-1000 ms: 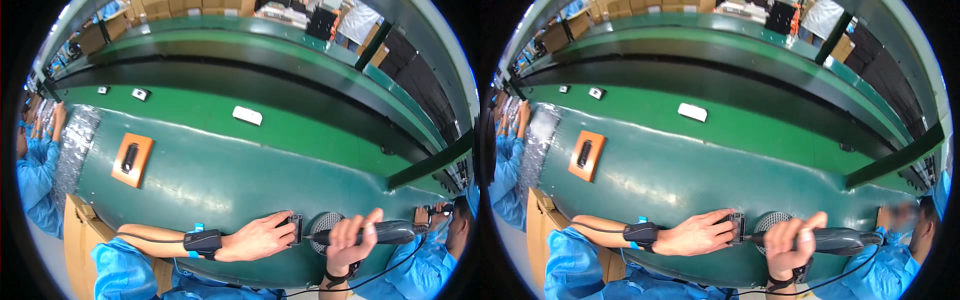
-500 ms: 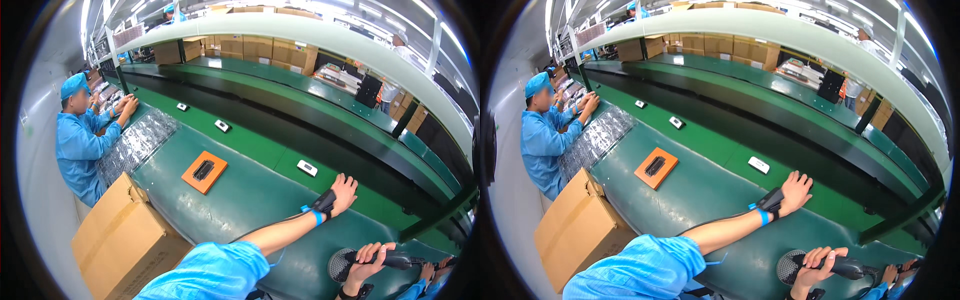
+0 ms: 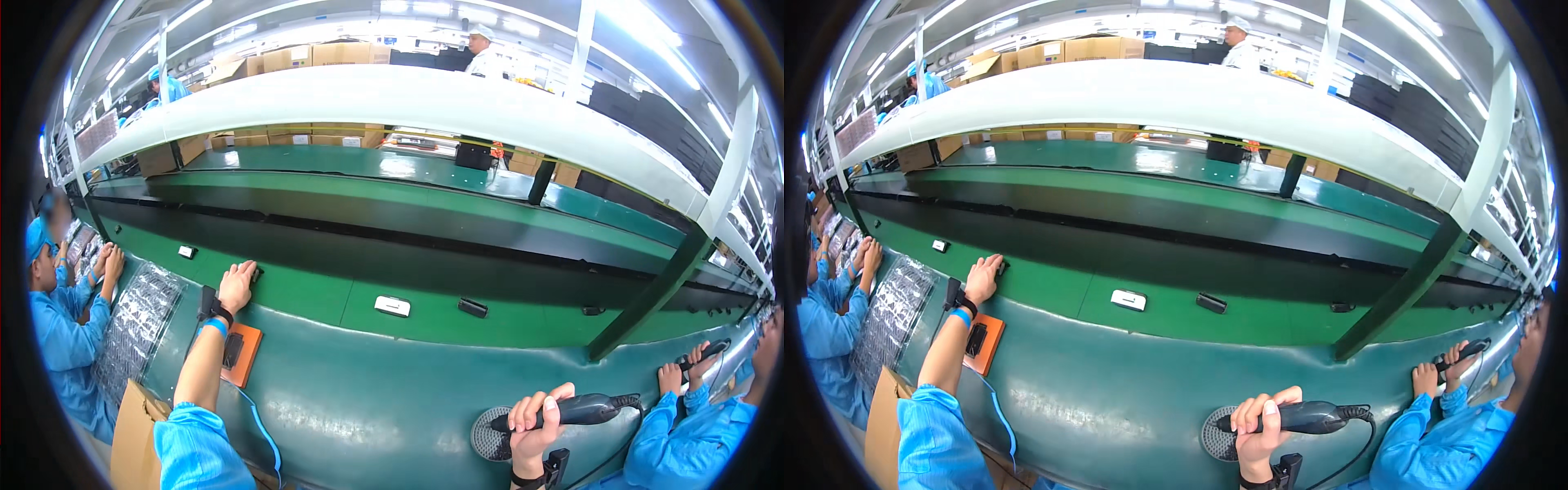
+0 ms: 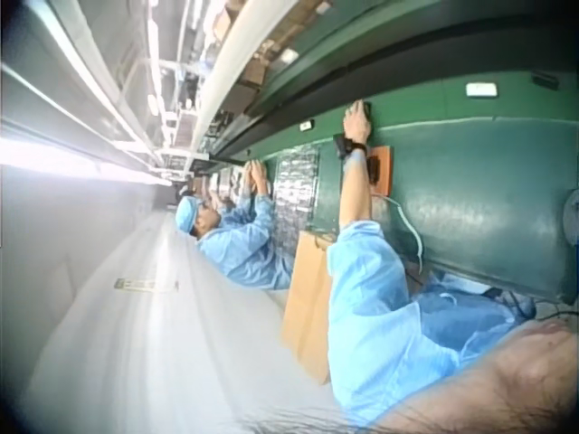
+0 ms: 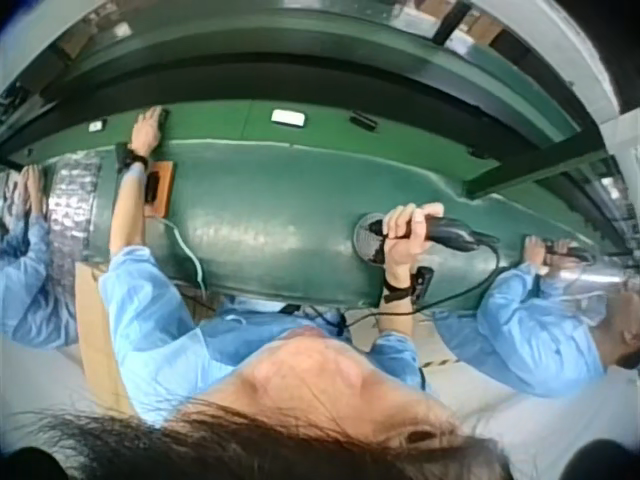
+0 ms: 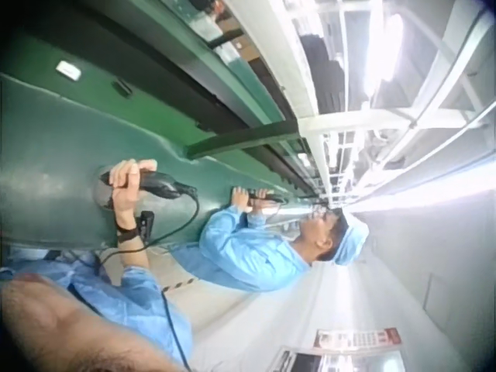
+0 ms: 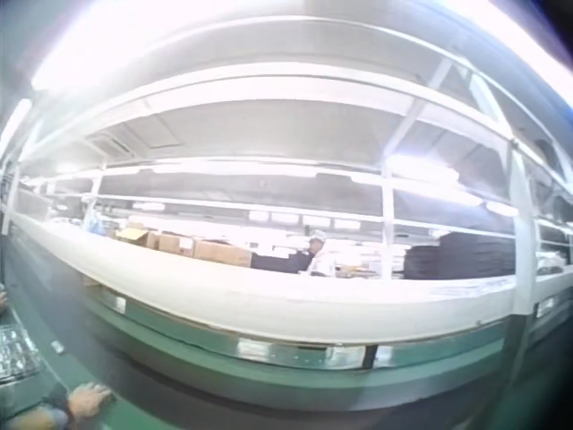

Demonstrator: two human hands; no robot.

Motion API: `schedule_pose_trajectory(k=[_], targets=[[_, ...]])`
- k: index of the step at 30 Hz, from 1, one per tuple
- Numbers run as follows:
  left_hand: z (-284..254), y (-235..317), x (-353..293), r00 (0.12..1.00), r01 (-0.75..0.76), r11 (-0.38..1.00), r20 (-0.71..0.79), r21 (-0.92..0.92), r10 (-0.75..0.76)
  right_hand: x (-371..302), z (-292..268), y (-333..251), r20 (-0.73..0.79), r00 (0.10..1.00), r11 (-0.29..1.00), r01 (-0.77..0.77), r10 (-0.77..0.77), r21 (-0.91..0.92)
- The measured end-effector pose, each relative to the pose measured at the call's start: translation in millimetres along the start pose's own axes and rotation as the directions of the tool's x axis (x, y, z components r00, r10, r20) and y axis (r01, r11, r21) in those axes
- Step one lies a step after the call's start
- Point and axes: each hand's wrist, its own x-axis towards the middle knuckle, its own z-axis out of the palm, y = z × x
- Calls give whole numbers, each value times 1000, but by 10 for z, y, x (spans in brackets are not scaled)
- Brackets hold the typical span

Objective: The person assembles electronic components at a workbench by using an electric screwdriver to secure screws into a small black plastic housing, picking up screws from a tray and placing the completed units onto a conveyor belt.

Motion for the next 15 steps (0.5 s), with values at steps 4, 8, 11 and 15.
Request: schedule_pose_trajectory(k=[4,8,11,15], targets=[[109,-169,396,948,-269,963,186,31,259,0,-46,51,-18,999,999,-31,31,25],[7,-35,524,924,-301,951,268,73,272,6,-54,85,-39,999,1000,-6,6,12],[-182,8,352,948,-286,957,160,47,275,-11,-38,53,-48,999,1000,15,-15,12],[-182,-308,188,970,-210,976,133,48,202,-85,-2,-58,-70,997,1000,18,-17,18]])
